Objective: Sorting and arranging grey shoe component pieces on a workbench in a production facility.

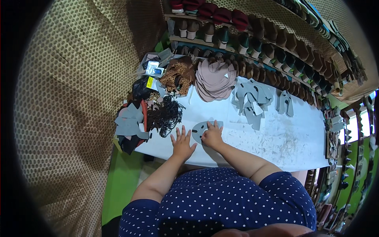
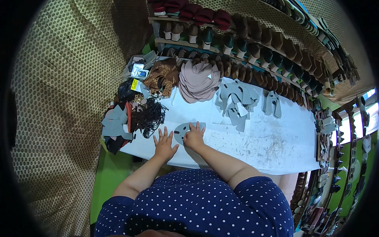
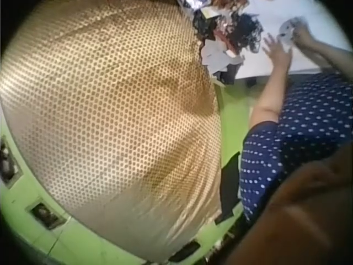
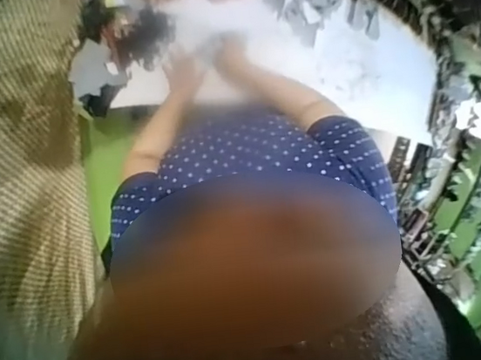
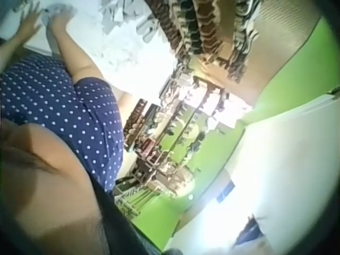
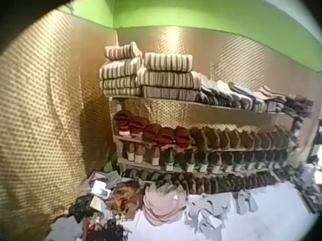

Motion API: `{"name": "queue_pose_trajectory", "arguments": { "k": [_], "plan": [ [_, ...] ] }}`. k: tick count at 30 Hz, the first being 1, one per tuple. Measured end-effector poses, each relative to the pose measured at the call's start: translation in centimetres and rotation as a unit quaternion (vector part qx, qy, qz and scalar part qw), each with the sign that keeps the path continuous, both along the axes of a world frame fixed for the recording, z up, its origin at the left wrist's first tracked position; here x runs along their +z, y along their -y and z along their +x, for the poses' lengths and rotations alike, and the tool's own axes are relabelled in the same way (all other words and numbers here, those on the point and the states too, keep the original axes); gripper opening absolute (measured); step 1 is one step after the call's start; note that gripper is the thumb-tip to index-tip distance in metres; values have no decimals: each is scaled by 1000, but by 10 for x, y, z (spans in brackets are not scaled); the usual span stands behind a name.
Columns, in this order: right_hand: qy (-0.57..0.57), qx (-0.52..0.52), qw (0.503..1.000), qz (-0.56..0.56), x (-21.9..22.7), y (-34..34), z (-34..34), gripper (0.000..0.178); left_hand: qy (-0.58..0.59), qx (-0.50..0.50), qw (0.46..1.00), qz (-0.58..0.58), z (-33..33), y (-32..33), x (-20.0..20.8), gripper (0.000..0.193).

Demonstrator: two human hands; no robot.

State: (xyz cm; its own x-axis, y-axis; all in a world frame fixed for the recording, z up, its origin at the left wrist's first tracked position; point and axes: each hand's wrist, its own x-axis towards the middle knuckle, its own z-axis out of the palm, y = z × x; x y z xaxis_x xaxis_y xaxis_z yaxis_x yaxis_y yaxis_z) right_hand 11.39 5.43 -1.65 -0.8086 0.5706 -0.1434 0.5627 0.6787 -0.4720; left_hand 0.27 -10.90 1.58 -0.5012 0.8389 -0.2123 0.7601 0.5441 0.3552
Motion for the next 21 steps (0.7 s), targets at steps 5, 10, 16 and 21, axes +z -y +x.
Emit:
{"name": "queue_pose_trajectory", "arguments": {
  "k": [5, 10, 16, 21],
  "plan": [
    [39, -7, 999, 11, 3, 4, -6, 13, -12, -14, 1000, 11, -2, 3, -13, 80],
    [8, -28, 1000, 9, -1, 12, -2, 16, -11, -16, 1000, 10, -1, 1, -10, 80],
    [-89, 128, 980, 123, -12, 9, 28, 26, -8, 20, 999, 35, -2, -7, -9, 67],
    [-56, 202, 970, 126, -4, 18, 49, 51, 77, 87, 990, 76, -2, -27, 5, 25]
  ]
}}
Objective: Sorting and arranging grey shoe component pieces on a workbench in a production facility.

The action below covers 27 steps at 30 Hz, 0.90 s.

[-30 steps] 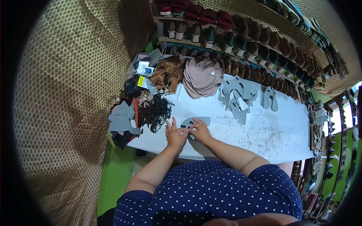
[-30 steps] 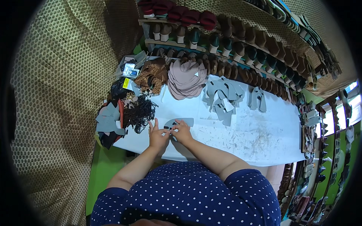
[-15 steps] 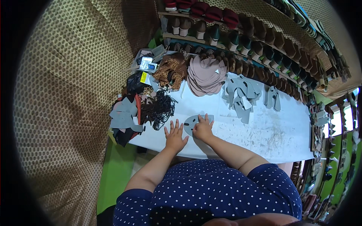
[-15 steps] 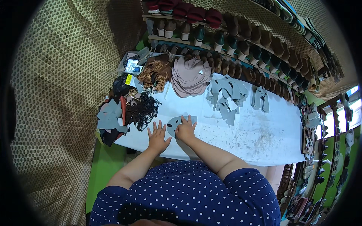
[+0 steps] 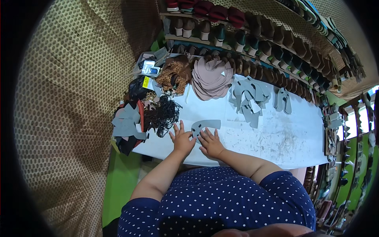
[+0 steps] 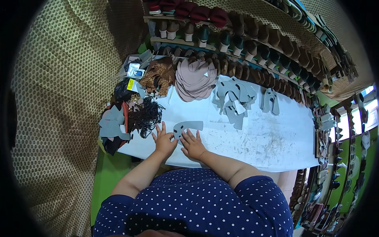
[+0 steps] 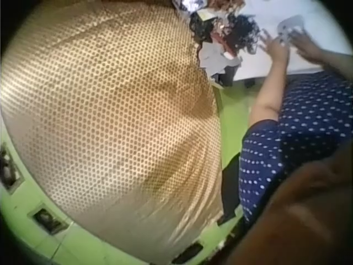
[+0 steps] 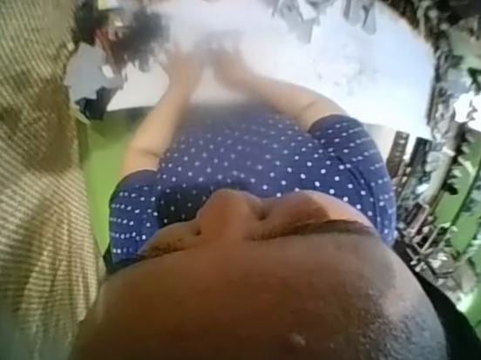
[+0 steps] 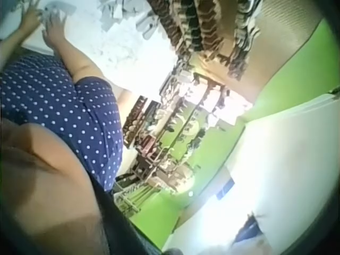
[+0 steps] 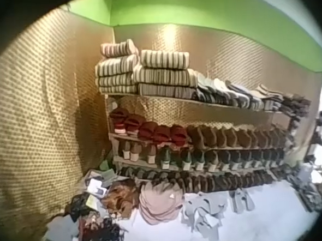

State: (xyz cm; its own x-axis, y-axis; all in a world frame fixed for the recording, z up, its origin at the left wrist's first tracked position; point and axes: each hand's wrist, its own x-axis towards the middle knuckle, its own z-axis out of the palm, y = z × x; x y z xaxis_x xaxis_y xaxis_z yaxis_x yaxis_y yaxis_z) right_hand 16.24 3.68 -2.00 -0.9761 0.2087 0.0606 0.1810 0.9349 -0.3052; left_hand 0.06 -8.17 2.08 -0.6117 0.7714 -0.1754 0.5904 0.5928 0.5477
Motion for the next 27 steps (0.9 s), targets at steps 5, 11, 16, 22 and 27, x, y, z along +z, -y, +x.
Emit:
{"name": "queue_pose_trajectory", "arguments": {
  "k": [5, 11, 16, 22, 27],
  "plan": [
    [71, -12, 997, -39, 9, -1, 0, 64, 11, 30, 999, 9, 4, -15, -10, 21],
    [104, -20, 994, -31, 15, -4, -3, 63, 44, 26, 999, 8, 5, -21, -15, 17],
    [100, -12, 994, -34, 21, -13, -2, 62, 33, -3, 999, 8, 3, -19, -11, 13],
    [10, -9, 997, -74, 3, -18, 9, 62, -61, -66, 996, -3, 6, -9, -3, 16],
    [-187, -47, 974, -115, -15, -20, 20, 58, -125, -150, 980, 40, 14, -1, -6, 27]
  ]
}}
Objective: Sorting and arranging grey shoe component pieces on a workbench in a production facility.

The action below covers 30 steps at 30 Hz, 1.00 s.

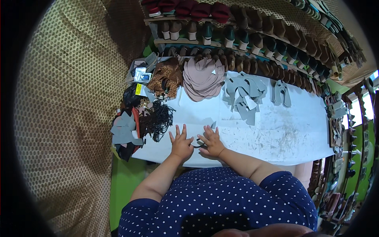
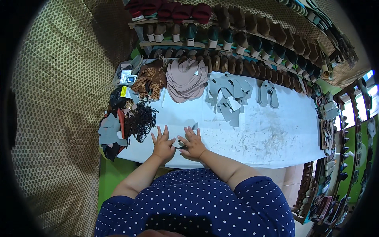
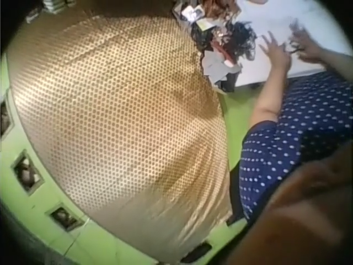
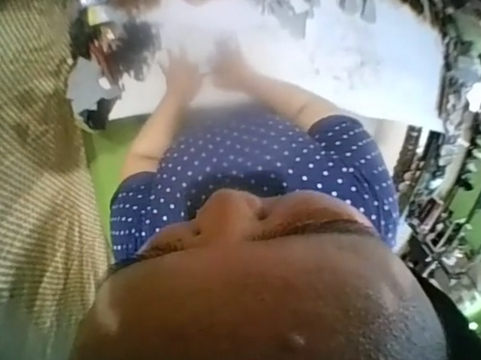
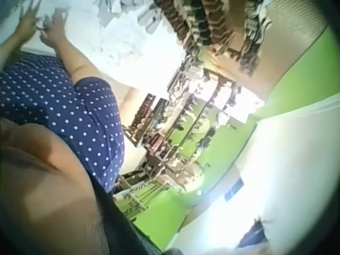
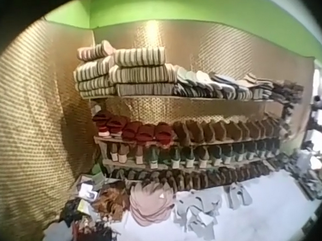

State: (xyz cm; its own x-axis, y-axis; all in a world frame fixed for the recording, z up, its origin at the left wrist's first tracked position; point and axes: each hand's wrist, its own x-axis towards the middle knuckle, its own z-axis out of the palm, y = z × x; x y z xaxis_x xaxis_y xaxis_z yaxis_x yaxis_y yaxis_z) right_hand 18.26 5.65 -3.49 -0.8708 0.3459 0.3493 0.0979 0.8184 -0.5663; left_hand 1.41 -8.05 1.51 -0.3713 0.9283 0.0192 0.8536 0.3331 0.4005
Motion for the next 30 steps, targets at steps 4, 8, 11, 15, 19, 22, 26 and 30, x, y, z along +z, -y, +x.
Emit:
{"name": "queue_pose_trajectory", "arguments": {
  "k": [4, 8, 11, 15, 19, 22, 26, 30],
  "plan": [
    [72, 21, 995, 62, 9, 0, -2, 49, 22, 17, 1000, -6, -8, -1, -10, 23],
    [93, 29, 994, 56, 11, -1, -4, 42, 70, 100, 992, 16, -14, -12, -10, 19],
    [94, 25, 994, 40, 12, -1, -2, 41, 75, 91, 993, -30, -14, -22, 0, 16],
    [97, 26, 994, 42, 16, 0, -2, 40, 95, 110, 986, -80, -17, -31, -1, 12],
    [99, 25, 993, 56, 18, 0, -3, 35, 102, 112, 988, -44, -17, -32, -15, 12],
    [89, 21, 993, 75, 17, 1, -4, 31, 125, 118, 985, -26, -20, -32, -23, 14],
    [76, 10, 995, 70, 16, 3, -4, 29, 124, 117, 985, -6, -22, -32, -25, 15],
    [68, 10, 996, 56, 14, 4, -5, 27, 129, 120, 984, 8, -26, -32, -30, 15]
  ]
}}
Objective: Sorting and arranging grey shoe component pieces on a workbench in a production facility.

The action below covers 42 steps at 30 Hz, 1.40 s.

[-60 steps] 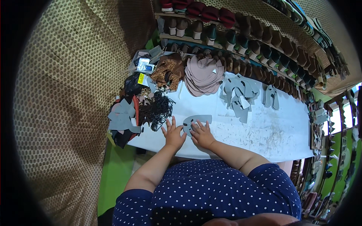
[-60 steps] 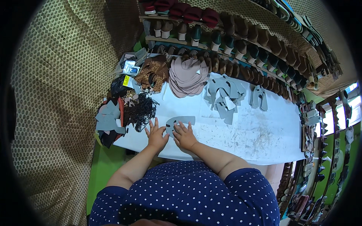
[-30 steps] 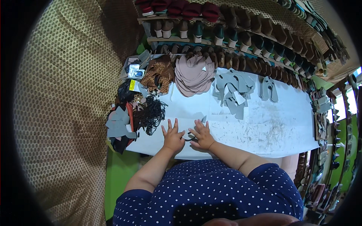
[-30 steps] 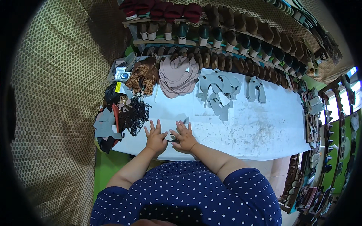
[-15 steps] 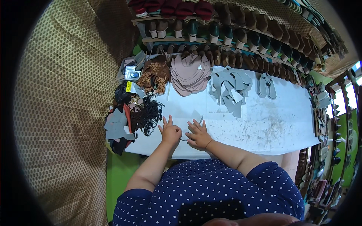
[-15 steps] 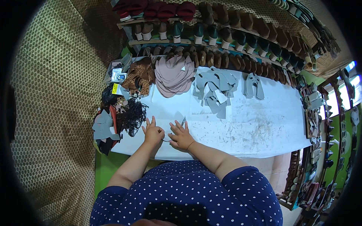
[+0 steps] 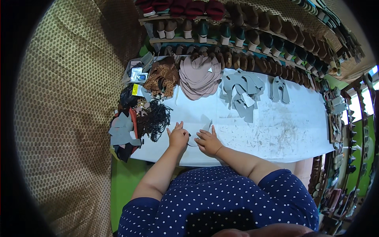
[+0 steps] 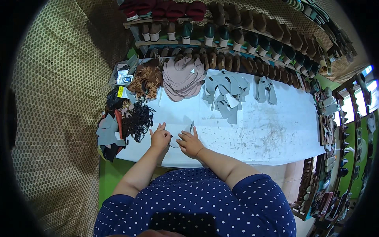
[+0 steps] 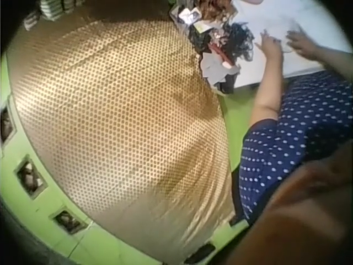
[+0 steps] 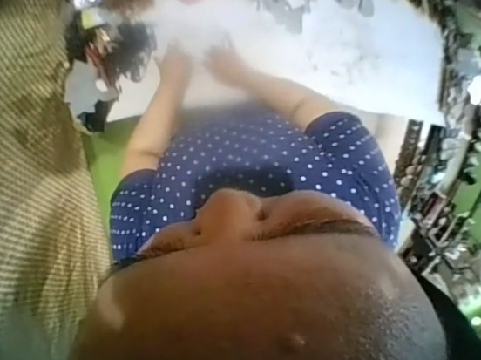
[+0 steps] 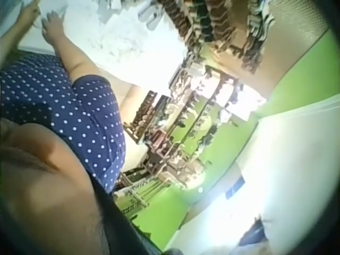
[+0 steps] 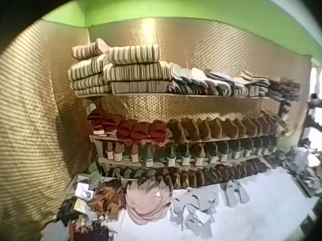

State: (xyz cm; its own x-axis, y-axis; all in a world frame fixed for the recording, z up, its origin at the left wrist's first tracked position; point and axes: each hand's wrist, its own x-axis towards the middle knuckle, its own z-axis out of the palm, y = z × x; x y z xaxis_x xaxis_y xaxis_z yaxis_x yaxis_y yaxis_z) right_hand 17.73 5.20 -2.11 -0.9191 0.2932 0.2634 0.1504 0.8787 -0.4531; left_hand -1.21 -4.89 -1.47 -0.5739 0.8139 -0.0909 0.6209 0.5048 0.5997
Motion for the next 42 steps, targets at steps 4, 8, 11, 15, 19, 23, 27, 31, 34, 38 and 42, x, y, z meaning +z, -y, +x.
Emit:
{"name": "queue_pose_trajectory", "arguments": {
  "k": [4, 8, 11, 15, 19, 23, 27, 31, 34, 38, 42],
  "plan": [
    [-1, -3, 1000, -3, 2, 1, -1, 26, 4, 5, 1000, 2, -1, 1, -3, 15],
    [-6, -5, 1000, -6, 3, 1, -1, 25, 7, 11, 1000, 10, -3, 0, 0, 16],
    [13, 3, 1000, -1, -2, -1, 0, 31, 6, -8, 1000, -28, -2, 1, 7, 15],
    [2, -9, 1000, -22, 0, -2, 0, 48, -13, -52, 998, 33, 1, 25, 8, 45],
    [-27, -46, 998, -39, -12, -9, 4, 69, -92, -160, 982, 27, 13, 34, 35, 47],
    [-35, -70, 996, -47, -20, -13, 3, 72, -100, -155, 983, 25, 14, 31, 36, 34],
    [-28, -99, 993, -59, -16, -13, 1, 72, -39, 10, 999, 32, 8, 24, 20, 21],
    [-21, -199, 975, -91, -11, -17, -5, 72, -36, 77, 996, -17, 5, 25, 11, 28],
    [-14, -243, 967, -74, -15, -27, -9, 71, -43, 80, 995, -50, 6, 28, 20, 23],
    [62, -275, 957, -71, -14, -45, -15, 69, -68, 92, 992, -46, 6, 35, 13, 32],
    [114, -266, 957, -34, -14, -51, -23, 69, -161, 45, 984, 57, 4, 39, 9, 47]
  ]
}}
